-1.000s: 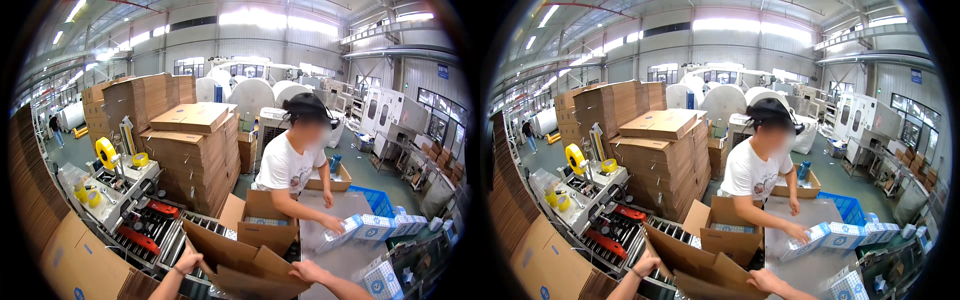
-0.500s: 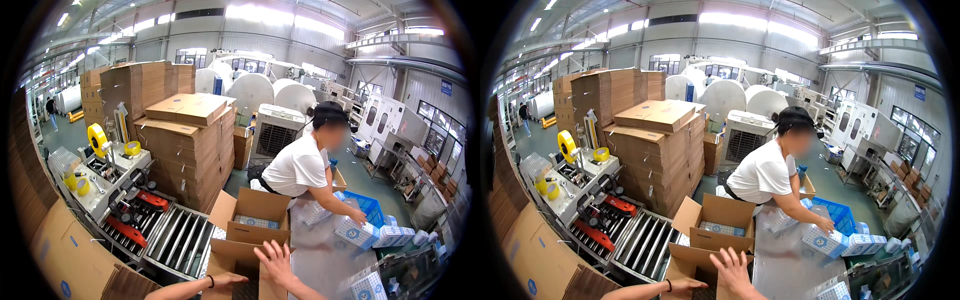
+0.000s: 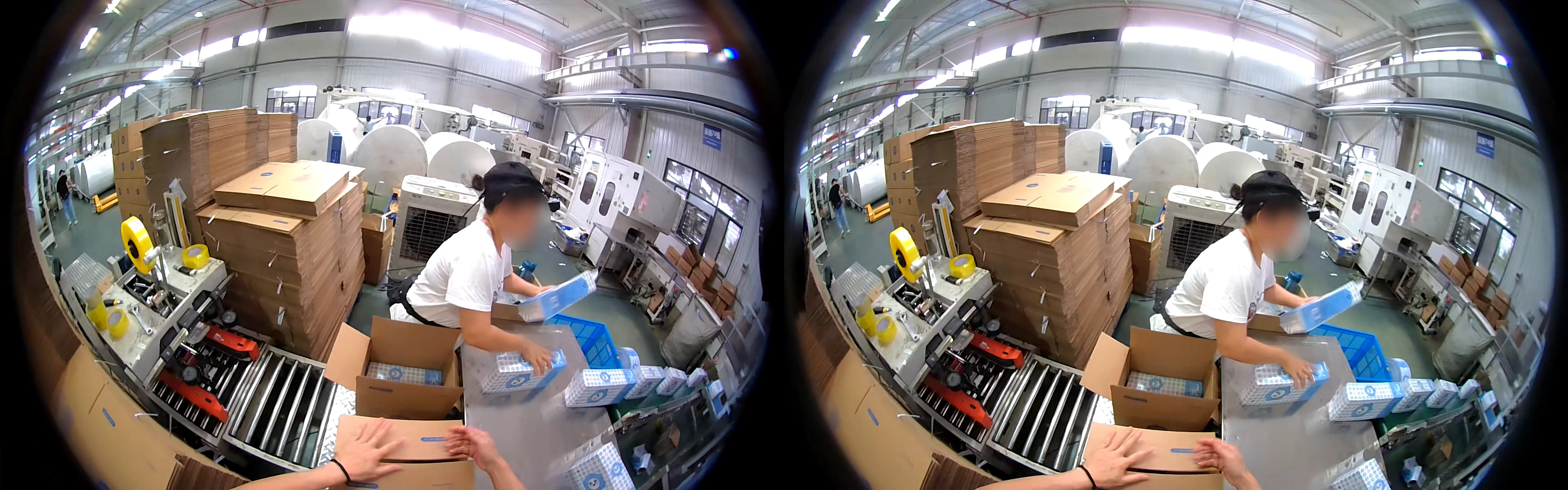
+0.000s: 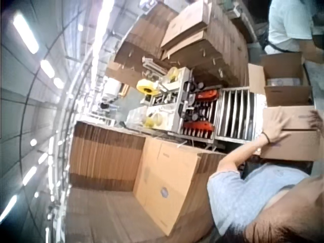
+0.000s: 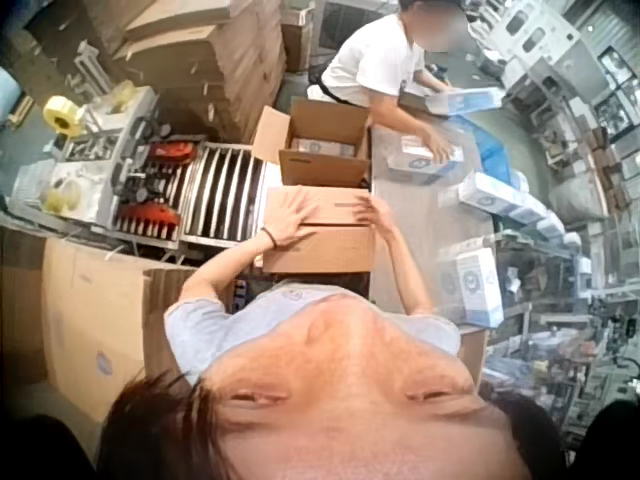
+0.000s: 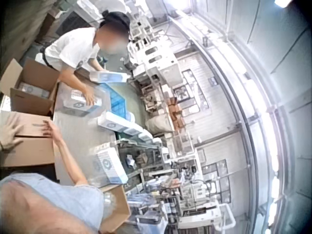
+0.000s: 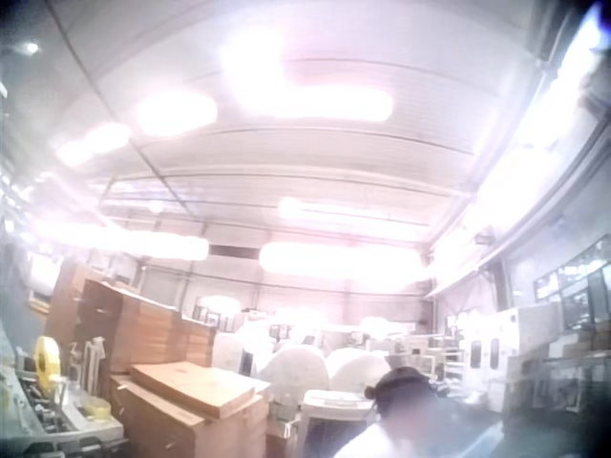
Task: The person packs small blue and white product boxes into larger cardboard shipping boxes. They place bubble wrap inside the boxes, arrange the product boxes, and then close the flaps of the cardboard boxes. The person works at a metal table in a warehouse setting.
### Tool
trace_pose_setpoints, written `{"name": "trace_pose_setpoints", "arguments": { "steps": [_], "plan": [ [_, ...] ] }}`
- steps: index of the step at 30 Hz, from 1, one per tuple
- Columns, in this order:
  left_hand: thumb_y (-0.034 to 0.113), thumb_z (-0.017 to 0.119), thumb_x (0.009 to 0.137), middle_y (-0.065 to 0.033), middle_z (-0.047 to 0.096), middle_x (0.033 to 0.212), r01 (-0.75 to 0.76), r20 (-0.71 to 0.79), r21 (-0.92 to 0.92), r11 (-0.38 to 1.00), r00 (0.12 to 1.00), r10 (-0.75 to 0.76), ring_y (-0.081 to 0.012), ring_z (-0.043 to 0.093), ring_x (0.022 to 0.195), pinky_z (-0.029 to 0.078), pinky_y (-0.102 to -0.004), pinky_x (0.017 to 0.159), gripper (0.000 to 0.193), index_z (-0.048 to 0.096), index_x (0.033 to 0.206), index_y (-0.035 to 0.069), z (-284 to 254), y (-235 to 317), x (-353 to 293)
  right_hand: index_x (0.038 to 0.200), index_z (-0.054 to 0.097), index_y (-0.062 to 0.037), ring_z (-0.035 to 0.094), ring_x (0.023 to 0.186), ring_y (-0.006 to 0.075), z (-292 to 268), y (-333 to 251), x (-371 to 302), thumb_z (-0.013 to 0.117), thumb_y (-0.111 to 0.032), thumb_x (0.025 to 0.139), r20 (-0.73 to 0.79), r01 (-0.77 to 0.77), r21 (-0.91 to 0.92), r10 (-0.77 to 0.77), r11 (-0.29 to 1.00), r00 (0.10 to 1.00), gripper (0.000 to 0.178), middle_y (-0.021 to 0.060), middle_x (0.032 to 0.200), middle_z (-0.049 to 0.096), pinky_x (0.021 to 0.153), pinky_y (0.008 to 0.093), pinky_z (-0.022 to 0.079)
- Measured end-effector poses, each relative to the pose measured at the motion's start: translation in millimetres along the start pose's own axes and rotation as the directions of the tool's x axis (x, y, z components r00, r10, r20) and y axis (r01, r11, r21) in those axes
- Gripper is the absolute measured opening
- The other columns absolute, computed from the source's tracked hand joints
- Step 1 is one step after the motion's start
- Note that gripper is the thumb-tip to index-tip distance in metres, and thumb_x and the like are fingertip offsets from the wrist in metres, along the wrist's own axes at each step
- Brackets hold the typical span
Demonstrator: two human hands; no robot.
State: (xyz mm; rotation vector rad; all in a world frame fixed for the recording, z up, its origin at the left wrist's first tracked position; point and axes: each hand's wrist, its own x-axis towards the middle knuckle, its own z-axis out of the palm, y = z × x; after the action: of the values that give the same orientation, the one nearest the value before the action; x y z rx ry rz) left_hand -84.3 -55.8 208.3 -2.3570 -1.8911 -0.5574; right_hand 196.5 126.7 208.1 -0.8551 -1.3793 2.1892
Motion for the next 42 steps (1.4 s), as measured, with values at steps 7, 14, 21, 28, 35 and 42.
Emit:
{"name": "trace_pose_setpoints", "arguments": {
  "steps": [7, 14, 21, 28, 35, 42],
  "plan": [
    [0.045, 0.065, 0.091, -0.0253, 0.044, 0.147, 0.135, -0.022, -0.171, 0.976, 0.990, -0.141, -0.0450, 0.041, 0.136, 0.032, -0.0505, 0.115, 0.062, 0.051, 0.143, 0.016, -16, -155, -115, 0.126, 0.061, -0.0071, 0.065, 0.105, 0.0236, 14, 86, 0, 0.060, -0.024, 0.098, -0.176, 0.082, 0.434, -0.005, 0.897, 0.984, 0.033, 0.0077, 0.115, 0.068, 0.093, 0.0383, 0.052],
    [0.043, 0.035, 0.107, -0.0124, 0.044, 0.152, 0.420, 0.330, -0.901, -0.106, 0.506, -0.797, -0.0198, 0.034, 0.143, 0.027, -0.0327, 0.117, 0.060, 0.042, 0.147, -0.002, 53, -245, -245, 0.140, 0.051, -0.0123, 0.061, 0.112, 0.0287, 27, 288, 31, 0.052, -0.044, 0.101, -0.118, -0.380, 0.068, 0.386, 0.922, 0.915, 0.050, 0.0126, 0.125, 0.064, 0.088, 0.0497, 0.052],
    [0.050, 0.047, 0.100, -0.0134, 0.058, 0.139, 0.392, 0.726, -0.640, -0.661, 0.589, -0.354, -0.0345, 0.053, 0.128, 0.042, -0.0495, 0.108, 0.062, 0.048, 0.143, 0.005, 69, -225, -208, 0.151, 0.021, -0.0025, 0.052, 0.122, 0.0174, 162, 21, -13, 0.058, -0.013, 0.100, 0.010, 0.152, -0.061, -0.152, 0.986, 0.988, 0.064, 0.0106, 0.138, 0.051, 0.105, 0.0342, 0.044],
    [0.074, 0.043, 0.093, -0.0057, 0.054, 0.143, 0.919, 0.891, -0.391, -0.049, 0.365, -0.269, -0.0296, 0.056, 0.121, 0.050, -0.0497, 0.091, 0.080, 0.040, 0.151, 0.018, 148, -151, -104, 0.115, 0.028, 0.0060, 0.061, 0.085, 0.0584, 239, 89, 44, 0.047, -0.017, 0.092, -0.145, -0.078, -0.721, -0.040, 0.688, 0.989, 0.037, 0.0416, 0.084, 0.061, 0.073, 0.0607, 0.049],
    [0.039, 0.067, 0.088, -0.0303, 0.067, 0.112, 0.691, 0.487, -0.410, 0.595, 0.717, -0.498, -0.0486, 0.061, 0.109, 0.049, -0.0522, 0.090, 0.067, 0.042, 0.143, 0.011, 44, -111, -16, 0.121, 0.061, -0.0006, 0.065, 0.100, 0.0464, 246, 85, 69, 0.043, -0.049, 0.099, -0.049, -0.143, -0.878, 0.211, 0.457, 0.976, 0.056, 0.0295, 0.104, 0.068, 0.090, 0.0544, 0.050],
    [0.015, 0.071, 0.089, -0.0113, 0.070, 0.114, 0.560, 0.557, -0.821, -0.113, 0.740, -0.377, -0.0222, 0.066, 0.102, 0.053, -0.0350, 0.087, 0.041, 0.060, 0.125, -0.001, 124, -160, -55, 0.101, 0.067, -0.0127, 0.064, 0.074, 0.0353, 27, 59, -58, 0.060, -0.018, 0.090, -0.363, -0.432, -0.902, -0.544, 0.003, 0.756, 0.014, 0.0117, 0.079, 0.066, 0.063, 0.0471, 0.052]
  ]
}}
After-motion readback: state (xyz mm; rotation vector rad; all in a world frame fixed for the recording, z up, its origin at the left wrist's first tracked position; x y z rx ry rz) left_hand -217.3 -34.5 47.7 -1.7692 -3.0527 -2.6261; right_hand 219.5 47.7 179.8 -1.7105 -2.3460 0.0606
